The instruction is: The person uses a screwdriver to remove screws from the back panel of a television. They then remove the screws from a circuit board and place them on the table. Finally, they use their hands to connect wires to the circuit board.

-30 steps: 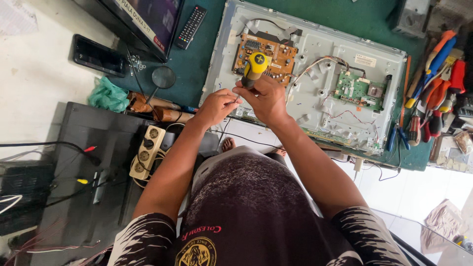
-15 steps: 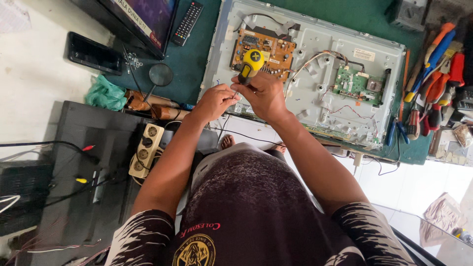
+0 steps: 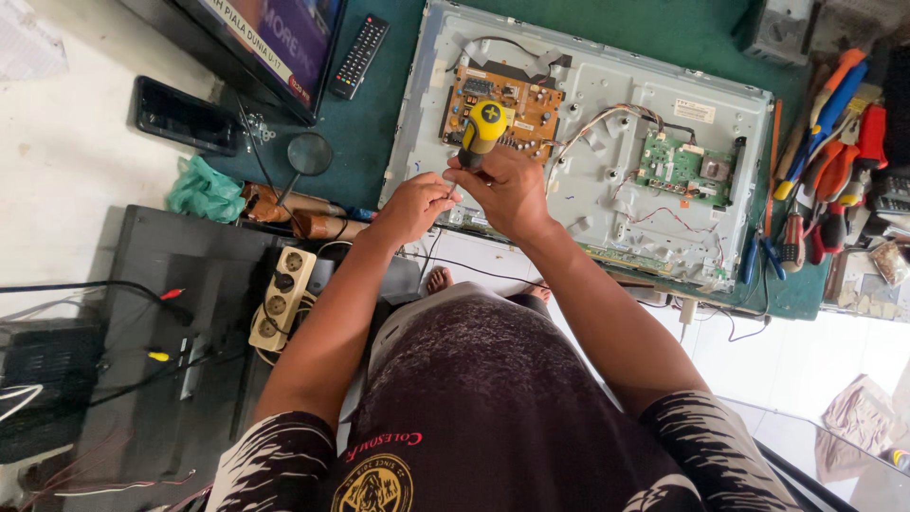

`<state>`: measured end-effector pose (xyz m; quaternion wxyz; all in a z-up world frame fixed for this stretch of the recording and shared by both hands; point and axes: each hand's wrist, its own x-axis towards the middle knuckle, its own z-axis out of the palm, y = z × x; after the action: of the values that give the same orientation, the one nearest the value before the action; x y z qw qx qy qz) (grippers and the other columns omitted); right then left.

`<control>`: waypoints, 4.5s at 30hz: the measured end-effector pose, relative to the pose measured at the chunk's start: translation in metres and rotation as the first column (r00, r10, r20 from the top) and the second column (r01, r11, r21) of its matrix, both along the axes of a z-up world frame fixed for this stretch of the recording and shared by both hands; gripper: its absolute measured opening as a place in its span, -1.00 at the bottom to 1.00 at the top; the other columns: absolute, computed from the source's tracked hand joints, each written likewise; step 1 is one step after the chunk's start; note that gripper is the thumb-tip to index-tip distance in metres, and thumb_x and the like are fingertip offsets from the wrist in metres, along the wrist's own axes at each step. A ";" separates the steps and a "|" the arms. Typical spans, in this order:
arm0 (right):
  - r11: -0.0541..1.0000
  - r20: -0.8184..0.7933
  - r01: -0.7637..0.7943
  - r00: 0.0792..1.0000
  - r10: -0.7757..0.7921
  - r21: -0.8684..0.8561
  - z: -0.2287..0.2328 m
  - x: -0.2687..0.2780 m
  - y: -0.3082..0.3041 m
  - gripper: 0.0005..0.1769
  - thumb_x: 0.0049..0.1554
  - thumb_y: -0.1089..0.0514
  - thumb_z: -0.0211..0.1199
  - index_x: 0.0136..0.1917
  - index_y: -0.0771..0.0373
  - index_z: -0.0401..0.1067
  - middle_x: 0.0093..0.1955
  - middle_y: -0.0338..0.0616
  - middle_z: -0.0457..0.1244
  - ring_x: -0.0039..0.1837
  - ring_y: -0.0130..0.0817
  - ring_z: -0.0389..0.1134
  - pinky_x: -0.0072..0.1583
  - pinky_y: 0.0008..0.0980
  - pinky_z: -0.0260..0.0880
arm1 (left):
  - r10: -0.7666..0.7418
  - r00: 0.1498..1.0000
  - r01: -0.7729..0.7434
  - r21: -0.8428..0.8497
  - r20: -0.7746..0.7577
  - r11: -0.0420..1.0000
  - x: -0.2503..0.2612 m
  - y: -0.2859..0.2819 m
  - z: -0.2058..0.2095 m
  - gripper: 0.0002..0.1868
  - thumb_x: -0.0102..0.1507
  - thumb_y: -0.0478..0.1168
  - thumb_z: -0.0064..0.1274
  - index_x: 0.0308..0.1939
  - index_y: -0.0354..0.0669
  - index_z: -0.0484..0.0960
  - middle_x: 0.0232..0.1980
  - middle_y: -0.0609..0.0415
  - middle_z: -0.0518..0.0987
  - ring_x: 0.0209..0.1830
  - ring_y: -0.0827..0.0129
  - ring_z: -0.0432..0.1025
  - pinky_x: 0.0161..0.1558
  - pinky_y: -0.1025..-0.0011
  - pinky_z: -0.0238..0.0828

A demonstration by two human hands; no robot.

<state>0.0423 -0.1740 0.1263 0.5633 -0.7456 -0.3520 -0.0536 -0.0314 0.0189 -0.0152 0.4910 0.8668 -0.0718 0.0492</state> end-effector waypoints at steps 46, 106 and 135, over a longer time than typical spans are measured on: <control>0.832 -0.325 -0.357 0.797 0.509 0.426 0.066 -0.006 0.037 0.02 0.32 -0.56 -0.51 0.07 0.31 0.49 -0.38 -0.12 0.30 -0.40 -0.44 0.24 -0.28 -0.44 0.26 | 0.305 0.933 -0.306 -0.023 0.190 0.952 -0.021 -0.033 0.109 -0.66 0.42 0.06 0.11 -0.19 -0.09 0.79 -0.27 0.15 0.54 -0.32 0.28 0.50 -0.22 0.28 0.46; 0.999 -0.068 0.049 0.996 -0.049 -0.001 0.037 -0.015 -0.007 -0.77 0.06 0.01 0.64 -0.01 0.02 0.73 -0.19 -0.10 0.50 0.01 -0.05 0.57 0.08 -0.05 0.55 | 0.128 0.989 -0.044 0.667 -0.078 0.744 0.020 -0.017 -0.022 -0.76 0.16 -0.07 0.25 -0.36 -0.18 0.71 -0.26 -0.05 0.61 -0.20 -0.01 0.57 -0.14 -0.02 0.63; 0.891 -0.272 0.215 0.956 -0.109 0.399 0.084 0.005 -0.094 -0.83 0.21 0.49 0.41 0.06 0.52 0.48 -0.03 0.11 0.44 0.05 -0.16 0.57 0.18 -0.20 0.59 | 0.004 0.987 0.103 0.664 -0.158 0.741 0.013 -0.005 0.002 -0.88 0.19 -0.08 0.11 -0.30 0.12 0.74 -0.24 0.07 0.59 -0.05 0.03 0.58 -0.03 0.04 0.62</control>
<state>0.0477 -0.2683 0.2107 0.7441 -0.6329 -0.1967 -0.0847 -0.0186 0.0142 -0.0136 0.1522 0.9841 -0.0708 -0.0578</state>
